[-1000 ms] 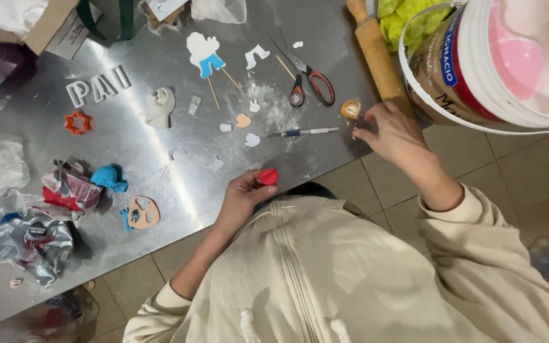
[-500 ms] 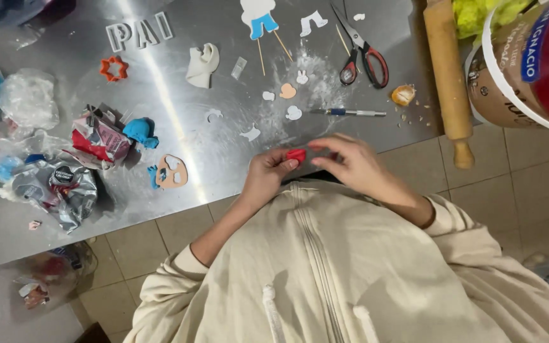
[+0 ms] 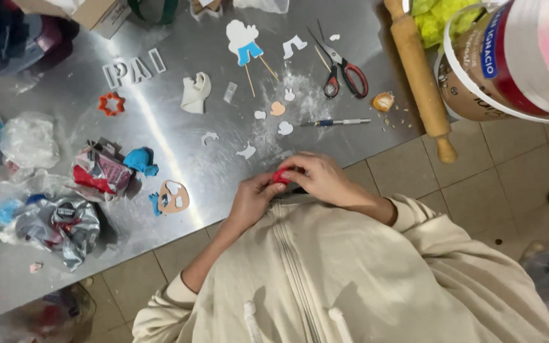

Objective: The recorder is kneading and shaping a small piece of red fondant on a stainless steel bakery table.

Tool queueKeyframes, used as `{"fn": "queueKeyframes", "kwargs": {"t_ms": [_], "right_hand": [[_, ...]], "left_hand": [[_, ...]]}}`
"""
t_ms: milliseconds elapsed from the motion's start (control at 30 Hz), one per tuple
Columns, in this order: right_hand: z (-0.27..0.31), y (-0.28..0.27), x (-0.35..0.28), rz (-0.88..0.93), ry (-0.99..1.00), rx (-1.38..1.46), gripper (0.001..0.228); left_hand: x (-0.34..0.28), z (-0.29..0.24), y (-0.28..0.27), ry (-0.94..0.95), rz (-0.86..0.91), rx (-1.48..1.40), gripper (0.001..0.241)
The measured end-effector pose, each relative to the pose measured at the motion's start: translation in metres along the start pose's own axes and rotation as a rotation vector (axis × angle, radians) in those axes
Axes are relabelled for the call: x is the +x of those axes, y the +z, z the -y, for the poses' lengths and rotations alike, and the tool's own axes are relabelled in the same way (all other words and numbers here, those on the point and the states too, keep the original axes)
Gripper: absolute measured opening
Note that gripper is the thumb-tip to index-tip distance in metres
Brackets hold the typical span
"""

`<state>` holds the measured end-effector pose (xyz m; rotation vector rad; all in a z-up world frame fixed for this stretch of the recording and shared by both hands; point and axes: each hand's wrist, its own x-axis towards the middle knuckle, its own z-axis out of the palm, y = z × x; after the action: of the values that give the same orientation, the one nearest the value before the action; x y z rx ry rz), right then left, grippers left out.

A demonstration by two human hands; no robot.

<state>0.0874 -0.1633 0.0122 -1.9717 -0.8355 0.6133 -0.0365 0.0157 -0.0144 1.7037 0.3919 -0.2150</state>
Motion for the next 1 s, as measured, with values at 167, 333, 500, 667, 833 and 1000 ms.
{"fn": "queueKeyframes", "kwargs": {"t_ms": [167,333,500,667,833,1000], "right_hand": [[0.113,-0.085,-0.039,0.068,0.013,-0.079,0.044],[0.145,-0.158,-0.125,0.718,-0.814,0.185,0.048],[0.129,-0.159,-0.152,0.953,-0.453,0.529,0.067],[0.139,-0.163,-0.142,0.801,-0.403,0.702,0.051],[0.122,-0.148,-0.099,0.386,-0.124,0.080,0.038],[-0.059,-0.138,-0.059,0.009,0.175,-0.354,0.033]], "left_hand": [[0.000,0.007,-0.013,-0.077,0.000,-0.183,0.026],[0.009,0.012,-0.016,-0.038,0.012,-0.270,0.017],[0.015,0.000,-0.008,-0.127,0.038,-0.226,0.014],[0.017,-0.005,0.004,-0.144,0.038,-0.226,0.015],[0.020,-0.004,0.009,-0.178,0.027,-0.236,0.017],[0.015,-0.009,0.016,-0.189,-0.017,-0.313,0.029]]}}
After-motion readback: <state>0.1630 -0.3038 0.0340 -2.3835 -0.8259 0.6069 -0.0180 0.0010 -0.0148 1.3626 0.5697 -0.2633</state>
